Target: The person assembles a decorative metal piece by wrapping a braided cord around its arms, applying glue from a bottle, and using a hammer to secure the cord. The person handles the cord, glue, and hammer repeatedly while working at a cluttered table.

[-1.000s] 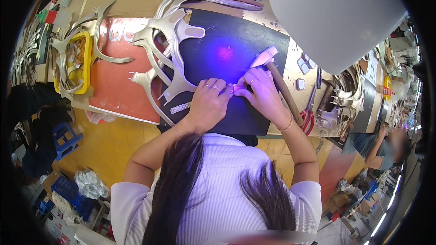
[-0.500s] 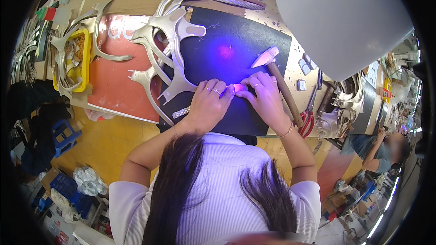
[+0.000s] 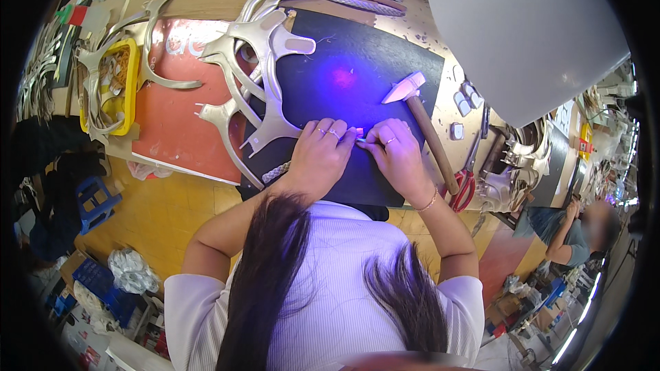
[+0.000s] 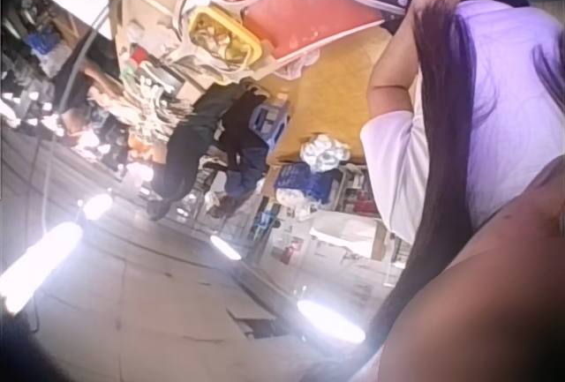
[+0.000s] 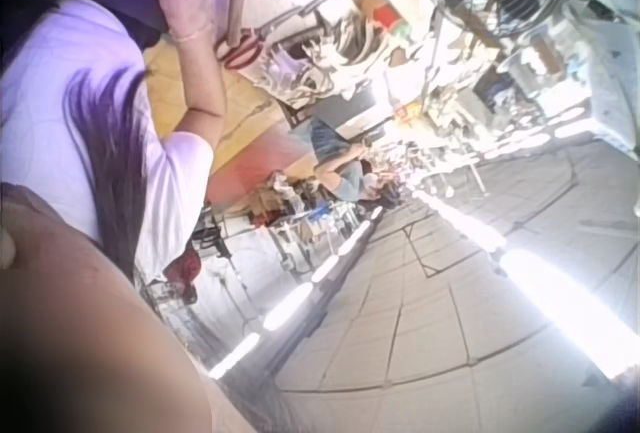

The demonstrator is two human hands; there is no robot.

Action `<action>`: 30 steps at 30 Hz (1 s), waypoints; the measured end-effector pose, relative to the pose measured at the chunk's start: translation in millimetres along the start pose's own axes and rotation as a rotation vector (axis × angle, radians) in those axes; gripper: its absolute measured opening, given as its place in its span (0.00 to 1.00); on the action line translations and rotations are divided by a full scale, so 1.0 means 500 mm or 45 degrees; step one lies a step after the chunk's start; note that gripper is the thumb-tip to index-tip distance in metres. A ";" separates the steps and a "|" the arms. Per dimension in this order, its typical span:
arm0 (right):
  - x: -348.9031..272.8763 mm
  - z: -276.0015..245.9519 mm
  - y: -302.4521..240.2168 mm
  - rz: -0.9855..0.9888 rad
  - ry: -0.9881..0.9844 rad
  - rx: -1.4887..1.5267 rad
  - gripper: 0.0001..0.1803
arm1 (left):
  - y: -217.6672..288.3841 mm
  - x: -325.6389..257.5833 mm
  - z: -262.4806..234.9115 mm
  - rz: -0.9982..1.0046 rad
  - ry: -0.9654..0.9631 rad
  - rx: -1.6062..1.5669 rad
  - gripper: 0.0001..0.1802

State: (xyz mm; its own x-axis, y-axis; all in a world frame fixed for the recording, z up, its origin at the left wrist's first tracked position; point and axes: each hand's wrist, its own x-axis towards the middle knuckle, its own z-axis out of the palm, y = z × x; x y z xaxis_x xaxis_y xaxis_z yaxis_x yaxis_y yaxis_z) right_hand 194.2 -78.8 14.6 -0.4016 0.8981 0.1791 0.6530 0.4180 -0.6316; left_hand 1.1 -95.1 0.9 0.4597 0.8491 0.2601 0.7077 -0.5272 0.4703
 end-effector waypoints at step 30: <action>0.022 -0.027 -0.009 0.301 -0.138 0.137 0.07 | -0.010 0.005 0.009 -0.210 0.103 -0.285 0.09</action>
State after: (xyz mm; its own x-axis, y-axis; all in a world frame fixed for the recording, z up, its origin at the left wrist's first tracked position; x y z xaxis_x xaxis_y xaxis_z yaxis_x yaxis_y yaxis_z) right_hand 195.5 -69.2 29.8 -0.3167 0.9466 -0.0607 0.6668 0.1767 -0.7240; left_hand 1.0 -90.3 -4.5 0.2977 0.9273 0.2269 0.6294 -0.3693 0.6837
